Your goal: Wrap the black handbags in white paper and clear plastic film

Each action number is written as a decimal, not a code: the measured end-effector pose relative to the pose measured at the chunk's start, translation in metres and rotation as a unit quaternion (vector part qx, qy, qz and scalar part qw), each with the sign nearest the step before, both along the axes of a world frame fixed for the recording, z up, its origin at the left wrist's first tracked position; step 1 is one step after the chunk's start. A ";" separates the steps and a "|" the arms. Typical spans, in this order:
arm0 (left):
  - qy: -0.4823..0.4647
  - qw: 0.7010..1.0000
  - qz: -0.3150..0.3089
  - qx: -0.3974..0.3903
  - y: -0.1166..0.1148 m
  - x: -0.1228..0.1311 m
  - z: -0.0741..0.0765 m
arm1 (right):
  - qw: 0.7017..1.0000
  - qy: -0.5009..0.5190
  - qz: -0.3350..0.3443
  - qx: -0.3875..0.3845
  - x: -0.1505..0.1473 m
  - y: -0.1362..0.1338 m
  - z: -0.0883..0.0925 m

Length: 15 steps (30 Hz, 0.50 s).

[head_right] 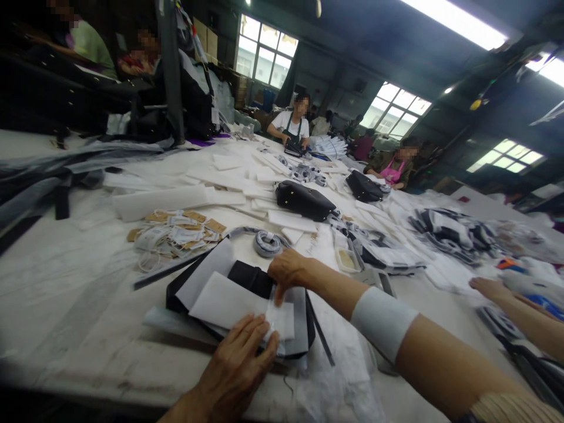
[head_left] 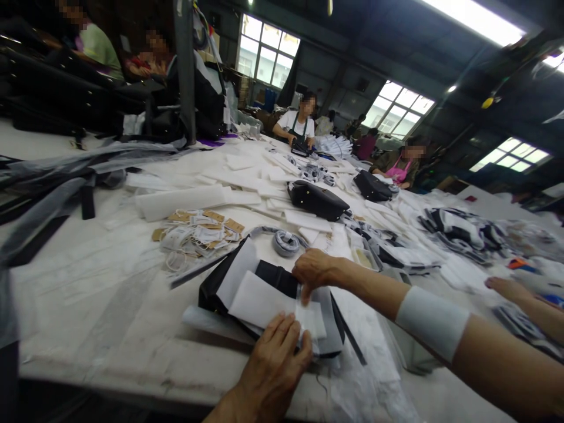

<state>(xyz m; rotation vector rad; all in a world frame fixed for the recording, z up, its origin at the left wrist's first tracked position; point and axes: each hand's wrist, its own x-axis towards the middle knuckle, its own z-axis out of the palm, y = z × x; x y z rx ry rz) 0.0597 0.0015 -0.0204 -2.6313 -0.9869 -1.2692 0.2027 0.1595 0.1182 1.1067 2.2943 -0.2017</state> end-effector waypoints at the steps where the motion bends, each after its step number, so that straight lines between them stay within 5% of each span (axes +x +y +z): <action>1: -0.002 1.000 0.002 0.002 0.000 0.000 0.000 | 0.999 0.028 -0.038 0.026 0.009 0.001 0.006; 4: -0.008 1.000 0.009 0.008 -0.001 0.001 -0.001 | 0.990 0.082 -0.093 0.070 0.029 -0.013 0.015; 10: 0.008 1.000 0.012 0.004 0.000 0.002 -0.002 | 0.972 0.189 -0.129 0.049 0.035 -0.059 -0.015; 15: 0.010 1.000 0.007 0.009 0.000 -0.001 0.003 | 0.943 0.256 -0.151 0.148 0.024 -0.091 -0.011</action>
